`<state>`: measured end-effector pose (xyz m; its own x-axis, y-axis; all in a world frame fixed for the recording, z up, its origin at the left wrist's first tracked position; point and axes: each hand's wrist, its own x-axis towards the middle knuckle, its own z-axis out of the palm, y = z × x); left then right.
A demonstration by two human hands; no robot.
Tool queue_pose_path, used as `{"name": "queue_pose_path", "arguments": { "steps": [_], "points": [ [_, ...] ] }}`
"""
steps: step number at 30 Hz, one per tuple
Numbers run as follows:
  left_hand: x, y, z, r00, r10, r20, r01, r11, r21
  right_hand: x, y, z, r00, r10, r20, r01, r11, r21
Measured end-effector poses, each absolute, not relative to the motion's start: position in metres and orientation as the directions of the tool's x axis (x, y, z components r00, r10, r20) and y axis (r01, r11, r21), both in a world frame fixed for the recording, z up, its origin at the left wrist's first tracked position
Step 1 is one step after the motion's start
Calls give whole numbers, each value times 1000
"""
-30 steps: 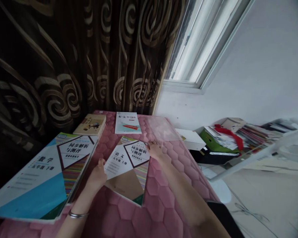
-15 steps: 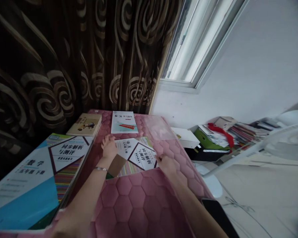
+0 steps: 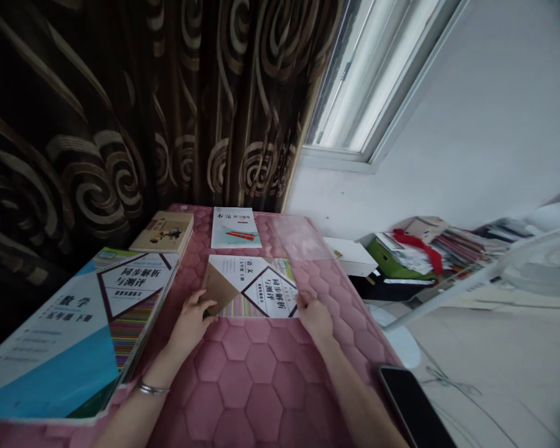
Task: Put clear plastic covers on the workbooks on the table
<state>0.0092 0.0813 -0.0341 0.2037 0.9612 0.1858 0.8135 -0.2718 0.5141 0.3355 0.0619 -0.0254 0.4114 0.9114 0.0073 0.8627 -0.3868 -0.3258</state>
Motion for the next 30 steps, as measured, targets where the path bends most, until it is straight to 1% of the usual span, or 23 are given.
{"name": "queue_pose_path", "arguments": {
  "steps": [6,10,13,15,17,19,23,25,28,30],
  "points": [
    [0,96,-36,152,956,250,772,-273,574,334,62,-25,389,921,25,895,-372,-247],
    [-8,98,-37,99,968,229,729,-227,645,340,64,-29,330,942,53,917,-307,-254],
    [-13,99,-39,70,977,203,669,-197,717,344,64,-34,318,946,66,920,-291,-262],
    [-15,100,-40,61,984,170,603,-172,779,346,64,-39,319,944,86,915,-283,-287],
    [-18,100,-40,58,990,129,538,-140,831,349,64,-43,306,944,126,904,-246,-350],
    [-23,101,-39,73,993,96,511,-120,851,352,64,-47,292,943,162,885,-202,-419],
    [-32,101,-35,131,987,90,533,-146,834,360,64,-50,300,934,193,834,-158,-528],
    [-32,100,-35,137,983,120,560,-176,809,360,62,-48,335,910,246,813,-147,-563],
    [-19,92,-33,112,969,219,660,-237,713,344,56,-43,344,854,390,837,-90,-539],
    [-2,83,-30,166,938,304,730,-324,601,320,51,-39,238,867,439,868,12,-496]
  ]
}}
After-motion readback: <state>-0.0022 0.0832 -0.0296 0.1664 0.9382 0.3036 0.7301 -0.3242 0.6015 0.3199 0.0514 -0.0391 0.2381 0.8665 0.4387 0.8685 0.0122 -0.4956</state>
